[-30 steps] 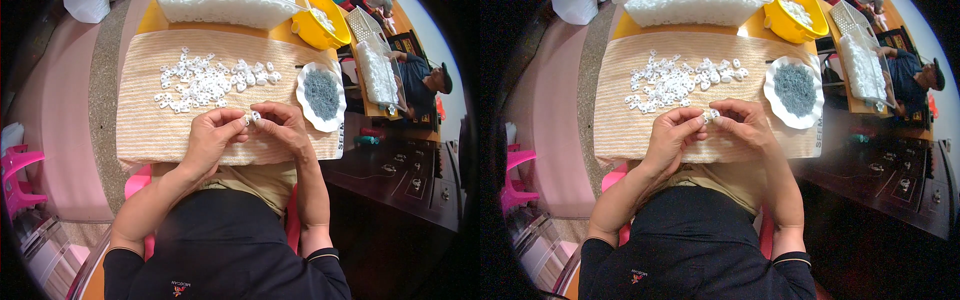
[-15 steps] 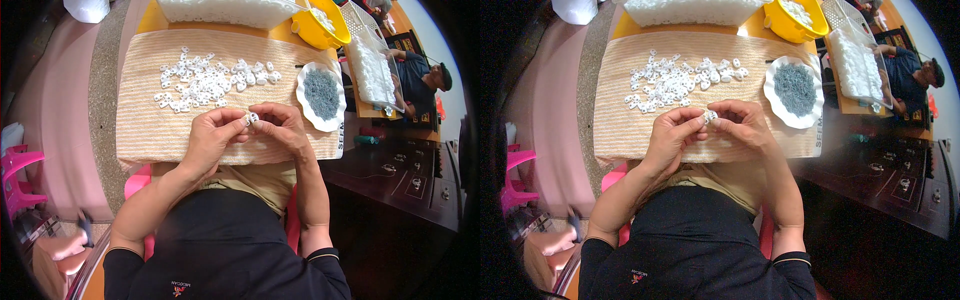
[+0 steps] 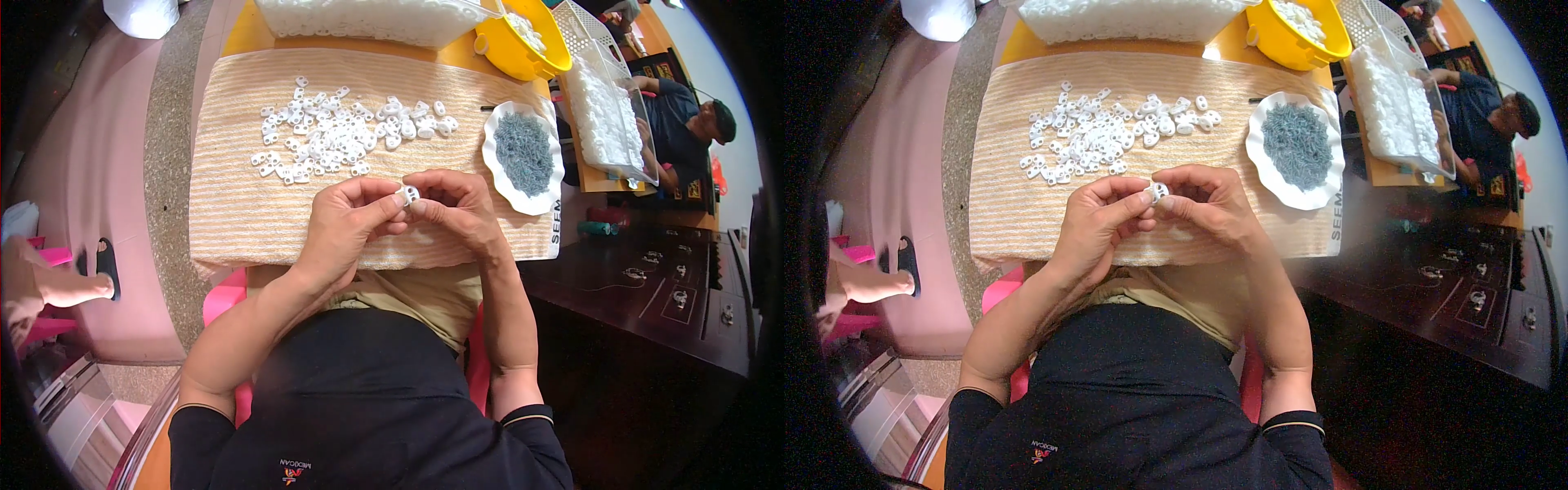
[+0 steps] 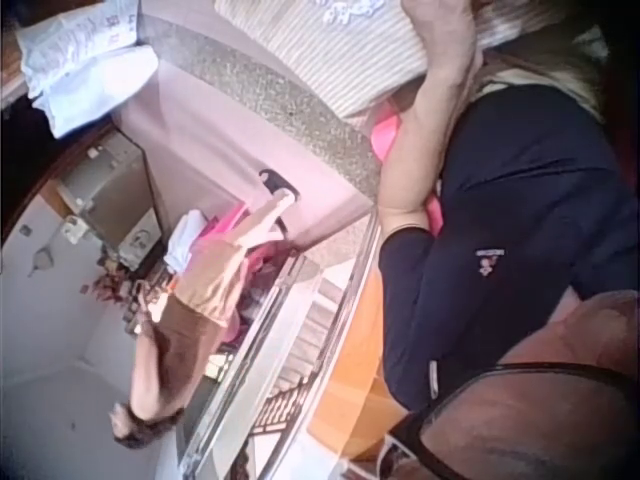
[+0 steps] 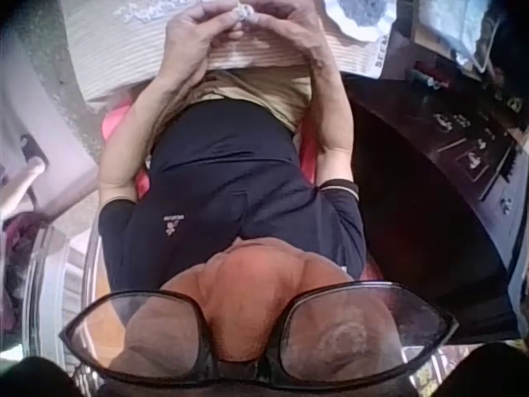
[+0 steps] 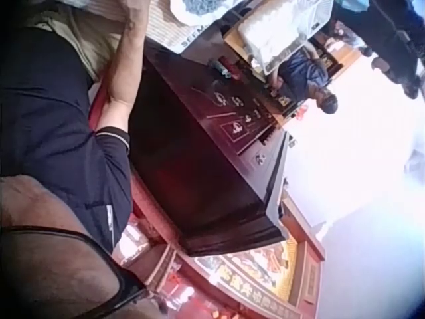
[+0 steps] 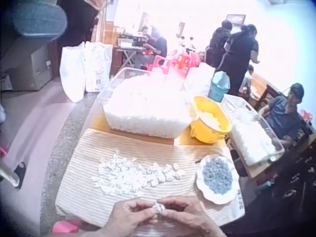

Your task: Assembling small white plastic ring-like parts with tiny grey inserts.

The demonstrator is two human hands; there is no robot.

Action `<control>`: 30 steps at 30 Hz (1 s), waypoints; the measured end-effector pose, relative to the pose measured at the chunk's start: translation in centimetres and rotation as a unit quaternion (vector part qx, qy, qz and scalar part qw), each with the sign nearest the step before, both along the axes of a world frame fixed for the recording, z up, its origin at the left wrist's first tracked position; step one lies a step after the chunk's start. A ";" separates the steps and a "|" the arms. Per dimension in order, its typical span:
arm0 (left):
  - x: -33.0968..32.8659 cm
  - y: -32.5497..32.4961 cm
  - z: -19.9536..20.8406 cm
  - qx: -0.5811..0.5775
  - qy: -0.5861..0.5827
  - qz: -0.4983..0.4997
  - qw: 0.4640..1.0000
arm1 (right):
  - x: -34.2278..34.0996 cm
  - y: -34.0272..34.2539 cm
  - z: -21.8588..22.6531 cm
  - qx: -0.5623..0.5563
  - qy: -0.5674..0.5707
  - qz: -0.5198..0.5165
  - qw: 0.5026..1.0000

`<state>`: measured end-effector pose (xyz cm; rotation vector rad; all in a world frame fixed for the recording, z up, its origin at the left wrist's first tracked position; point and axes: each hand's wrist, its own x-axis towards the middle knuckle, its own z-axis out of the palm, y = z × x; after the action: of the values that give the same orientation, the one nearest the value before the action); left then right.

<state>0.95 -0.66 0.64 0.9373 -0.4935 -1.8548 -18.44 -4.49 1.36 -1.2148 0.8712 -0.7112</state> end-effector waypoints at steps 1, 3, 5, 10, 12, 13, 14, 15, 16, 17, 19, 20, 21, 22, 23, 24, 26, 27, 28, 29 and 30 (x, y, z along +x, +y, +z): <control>0.0 0.0 0.0 0.006 0.008 -0.002 1.000 | 0.0 0.0 0.0 0.000 0.000 0.000 1.000; 0.1 0.0 0.0 0.007 0.014 -0.005 1.000 | -0.1 0.0 0.1 0.007 0.004 -0.004 1.000; 0.1 -0.1 0.0 0.009 0.020 -0.006 1.000 | 0.0 0.0 0.1 0.005 0.002 -0.004 1.000; 0.1 -0.1 0.0 0.021 0.054 -0.011 0.998 | -0.1 0.1 0.0 0.011 -0.030 -0.002 0.999; 0.0 -0.1 0.1 0.023 0.056 -0.014 0.998 | -0.3 0.1 -0.1 0.007 -0.045 0.000 0.999; 0.0 -0.1 0.2 0.025 0.056 -0.016 0.998 | -0.3 0.1 -0.1 0.007 -0.045 0.001 0.999; 0.1 -0.1 0.1 0.025 0.056 -0.016 0.998 | -0.2 0.2 -0.1 0.005 -0.047 -0.001 0.999; 0.1 0.0 0.0 0.021 0.060 -0.017 0.998 | -0.2 0.2 -0.1 0.003 -0.049 -0.002 0.999; 0.0 0.0 0.0 0.018 0.065 -0.020 0.998 | -0.2 0.2 -0.1 0.003 -0.049 -0.003 0.999; 0.0 0.0 0.1 0.017 0.065 -0.021 0.998 | -0.2 0.3 0.0 0.002 -0.057 -0.003 0.998; 0.0 -0.1 0.2 0.023 0.071 -0.021 0.997 | -0.1 0.3 0.0 0.001 -0.066 -0.004 0.998; 0.0 -0.1 0.2 0.022 0.071 -0.021 0.997 | -0.1 0.4 -0.2 0.006 -0.075 -0.005 0.997; 0.0 -0.1 0.1 0.024 0.075 -0.023 0.997 | -0.2 0.4 -0.3 0.011 -0.084 -0.006 0.996; 0.0 -0.1 0.1 0.025 0.079 -0.024 0.996 | -0.2 0.4 -0.3 0.011 -0.084 -0.007 0.996; 0.0 -0.1 0.0 0.024 0.079 -0.025 0.996 | -0.2 0.4 -0.3 0.009 -0.088 -0.005 0.996; 0.0 -0.1 -0.1 0.023 0.085 -0.027 0.996 | -0.2 0.4 -0.3 0.008 -0.093 -0.003 0.996; 0.1 -0.1 -0.1 0.019 0.091 -0.029 0.995 | -0.3 0.4 -0.2 0.010 -0.095 -0.002 0.995; 0.1 -0.1 -0.2 0.018 0.103 -0.032 0.994 | -0.3 0.5 -0.1 0.014 -0.096 0.000 0.995; 0.1 -0.1 -0.3 0.017 0.115 -0.035 0.993 | -0.2 0.5 -0.2 0.013 -0.096 -0.001 0.995; 0.1 -0.2 -0.3 0.016 0.115 -0.036 0.993 | -0.2 0.5 -0.2 0.014 -0.107 -0.002 0.994; 0.2 -0.2 -0.2 0.013 0.127 -0.042 0.991 | -0.1 0.6 -0.2 0.015 -0.118 -0.002 0.993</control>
<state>1.10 -0.87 0.47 0.6925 -0.3584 -2.0271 -18.51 -3.93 1.13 -1.0766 0.6863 -0.8239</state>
